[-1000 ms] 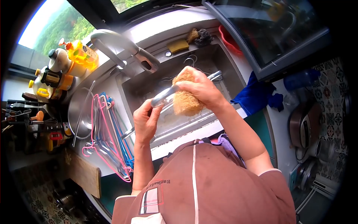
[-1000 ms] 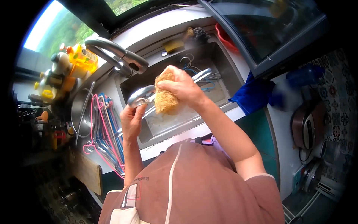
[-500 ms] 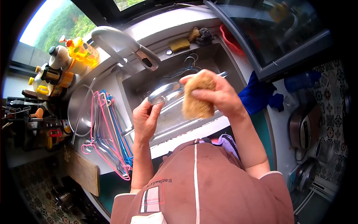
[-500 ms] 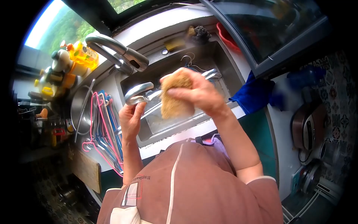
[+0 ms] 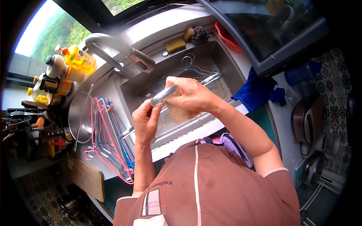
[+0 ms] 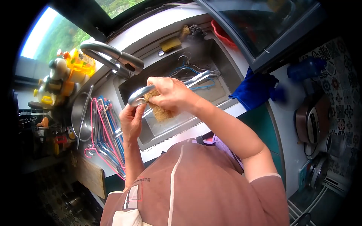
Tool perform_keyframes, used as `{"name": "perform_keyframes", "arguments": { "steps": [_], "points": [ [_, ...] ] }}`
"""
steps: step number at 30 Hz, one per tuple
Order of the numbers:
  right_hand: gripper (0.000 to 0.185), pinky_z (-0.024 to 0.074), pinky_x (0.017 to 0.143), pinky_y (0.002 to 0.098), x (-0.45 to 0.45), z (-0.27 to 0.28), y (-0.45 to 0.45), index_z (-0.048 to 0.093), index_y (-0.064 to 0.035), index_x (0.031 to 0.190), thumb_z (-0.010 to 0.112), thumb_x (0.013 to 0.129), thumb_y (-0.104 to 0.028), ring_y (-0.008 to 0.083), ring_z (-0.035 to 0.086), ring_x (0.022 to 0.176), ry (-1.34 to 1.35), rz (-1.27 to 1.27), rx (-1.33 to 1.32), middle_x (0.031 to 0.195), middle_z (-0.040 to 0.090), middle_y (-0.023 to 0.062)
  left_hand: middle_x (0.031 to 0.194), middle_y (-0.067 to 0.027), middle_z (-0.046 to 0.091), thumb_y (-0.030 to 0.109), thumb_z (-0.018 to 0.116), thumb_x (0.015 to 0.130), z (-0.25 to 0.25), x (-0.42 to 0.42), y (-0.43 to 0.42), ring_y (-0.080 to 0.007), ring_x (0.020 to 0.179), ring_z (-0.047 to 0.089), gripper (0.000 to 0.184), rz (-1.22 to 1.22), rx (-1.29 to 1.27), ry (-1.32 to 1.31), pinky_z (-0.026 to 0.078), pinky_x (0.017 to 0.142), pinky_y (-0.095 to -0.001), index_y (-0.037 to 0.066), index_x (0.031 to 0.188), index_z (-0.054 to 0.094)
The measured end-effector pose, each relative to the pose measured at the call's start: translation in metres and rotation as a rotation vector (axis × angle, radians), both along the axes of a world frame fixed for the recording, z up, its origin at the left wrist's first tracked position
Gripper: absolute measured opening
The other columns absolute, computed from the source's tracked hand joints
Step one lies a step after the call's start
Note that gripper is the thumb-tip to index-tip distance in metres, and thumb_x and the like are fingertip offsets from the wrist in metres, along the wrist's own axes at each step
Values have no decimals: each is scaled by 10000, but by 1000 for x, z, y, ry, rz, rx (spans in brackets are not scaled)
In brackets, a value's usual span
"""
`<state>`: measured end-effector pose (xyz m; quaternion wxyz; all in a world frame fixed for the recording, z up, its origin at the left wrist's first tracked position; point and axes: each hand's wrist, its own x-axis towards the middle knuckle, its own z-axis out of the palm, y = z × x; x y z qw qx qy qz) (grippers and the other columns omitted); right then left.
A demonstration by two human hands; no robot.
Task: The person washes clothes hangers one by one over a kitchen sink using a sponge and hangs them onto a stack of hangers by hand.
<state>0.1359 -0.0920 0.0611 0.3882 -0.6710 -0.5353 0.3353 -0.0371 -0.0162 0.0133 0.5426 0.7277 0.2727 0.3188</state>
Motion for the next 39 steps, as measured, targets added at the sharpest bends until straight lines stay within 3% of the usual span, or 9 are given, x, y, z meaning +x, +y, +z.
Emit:
{"name": "perform_keyframes", "arguments": {
  "steps": [7, 11, 14, 16, 20, 23, 26, 32, 39],
  "points": [
    [246, 463, 701, 363, -7, -13, 10, 504, -13, 857, 641, 733, -175, 301, 579, 747, 108, -163, 6, 795, 578, 163, 670, -1, 528, 69, 626, 848, 3, 3, 0, -54, 605, 444, 104, -6, 97, 41, 371, 542, -199, -13, 913, 627],
    [184, 480, 681, 316, -9, -24, 18, 518, -11, 870, 618, 760, -120, 187, 604, 753, 182, -266, 53, 800, 609, 132, 689, 15, 531, 76, 617, 858, 1, 1, 5, -49, 616, 442, 115, 27, 90, 9, 367, 543, -192, -7, 938, 626],
    [146, 500, 660, 275, -3, -22, 14, 515, -8, 884, 599, 799, -92, 147, 609, 759, 777, -312, 203, 814, 624, 113, 702, 35, 527, 90, 611, 869, 4, -5, 4, -40, 621, 437, 134, 54, -63, -63, 354, 537, -183, -2, 965, 625],
    [172, 524, 720, 274, 7, -15, 4, 476, -4, 922, 593, 804, -50, 161, 631, 804, 944, -267, 216, 878, 638, 133, 698, 31, 532, 141, 625, 869, 9, -9, 4, -40, 609, 441, 156, 50, -123, -71, 337, 528, -178, 1, 937, 629],
    [169, 516, 756, 296, 5, 2, -12, 512, -20, 904, 633, 813, -96, 160, 628, 827, 833, -119, 230, 907, 648, 118, 689, 37, 520, 125, 623, 869, 5, -15, 11, -37, 604, 432, 156, 1, -153, -97, 337, 520, -181, -1, 961, 620],
    [232, 486, 742, 301, -3, 16, -11, 531, -25, 901, 678, 794, -169, 172, 622, 844, 305, 69, 175, 919, 648, 98, 689, 26, 523, 153, 625, 871, 7, -10, 8, -39, 596, 431, 172, -19, -189, -134, 326, 525, -183, 1, 950, 616],
    [288, 458, 662, 334, -19, 10, -6, 509, -2, 870, 675, 780, -220, 257, 617, 766, -112, -94, 226, 801, 600, 142, 708, 27, 522, 135, 616, 876, 8, -5, 7, -38, 604, 431, 161, -32, -177, -143, 329, 530, -182, 0, 965, 612],
    [311, 448, 653, 360, -10, -3, 1, 488, 5, 832, 672, 747, -232, 286, 570, 712, 121, -46, 91, 761, 551, 161, 707, 41, 516, 63, 607, 867, 2, -9, 12, -36, 616, 430, 85, -77, -48, -37, 353, 542, -175, 0, 924, 612],
    [271, 444, 662, 355, -2, -27, 15, 481, 6, 815, 668, 732, -173, 251, 544, 688, 80, -51, 136, 730, 530, 154, 699, -5, 540, 9, 611, 838, 14, -5, 11, -53, 599, 461, 79, -98, 235, 120, 391, 537, -193, -6, 915, 612]
  ]
}}
